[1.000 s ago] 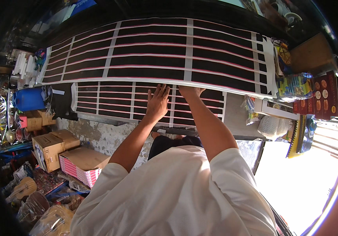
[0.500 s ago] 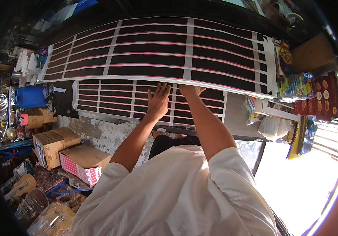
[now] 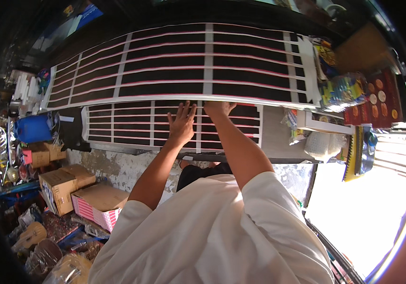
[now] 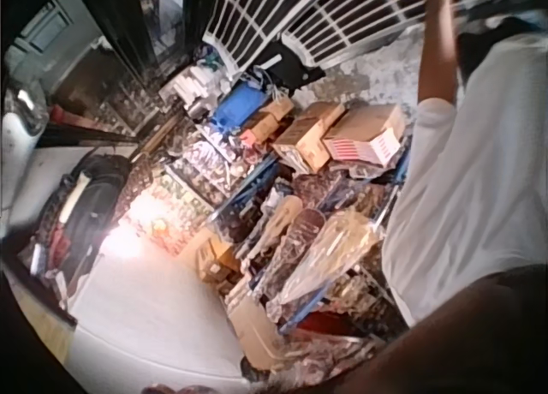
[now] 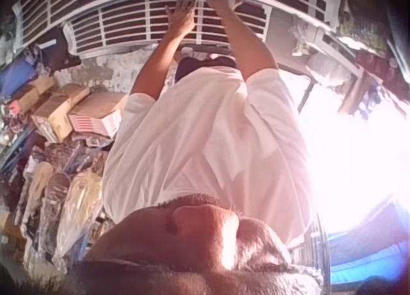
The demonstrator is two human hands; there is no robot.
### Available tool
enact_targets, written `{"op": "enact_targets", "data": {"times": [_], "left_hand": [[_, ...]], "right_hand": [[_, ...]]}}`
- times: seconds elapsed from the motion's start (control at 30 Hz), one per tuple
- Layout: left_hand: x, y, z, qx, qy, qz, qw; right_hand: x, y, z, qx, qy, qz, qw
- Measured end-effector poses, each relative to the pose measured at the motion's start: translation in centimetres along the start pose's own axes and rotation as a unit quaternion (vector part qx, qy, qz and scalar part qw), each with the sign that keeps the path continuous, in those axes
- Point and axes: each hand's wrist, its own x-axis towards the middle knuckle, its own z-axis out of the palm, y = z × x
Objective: The person aligns and secures multiple solar panel frames on a workbench using both hands. They repeatedly adjust the frames to ensure proper alignment and press down on the edges to secure them in place.
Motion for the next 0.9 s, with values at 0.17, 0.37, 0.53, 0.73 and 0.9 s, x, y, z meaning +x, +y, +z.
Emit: {"op": "enact_targets", "data": {"times": [0.17, 0.37, 0.53, 0.73, 0.9], "left_hand": [[0.0, -0.1, 0.3, -0.01, 0.008, 0.001, 1.0], [0.1, -0.2, 0.1, 0.032, 0.024, 0.018, 0.999], [0.1, 0.0, -0.4, 0.035, 0.012, 0.016, 0.999], [0.3, 0.2, -0.5, 0.041, 0.01, 0.008, 0.999], [0.1, 0.1, -0.2, 0.004, 0.039, 0.015, 0.999]], "right_hand": [[-0.3, 3.5, -1.1, -0.07, -0.028, -0.055, 0.996], [0.5, 11.5, -3.1, -0.047, 0.01, -0.042, 0.998], [0.2, 11.7, -3.3, 0.038, 0.072, -0.032, 0.996], [-1.0, 7.7, -3.3, -0.127, 0.048, -0.083, 0.987], [-0.8, 3.8, -2.1, -0.06, -0.043, -0.122, 0.99]]}}
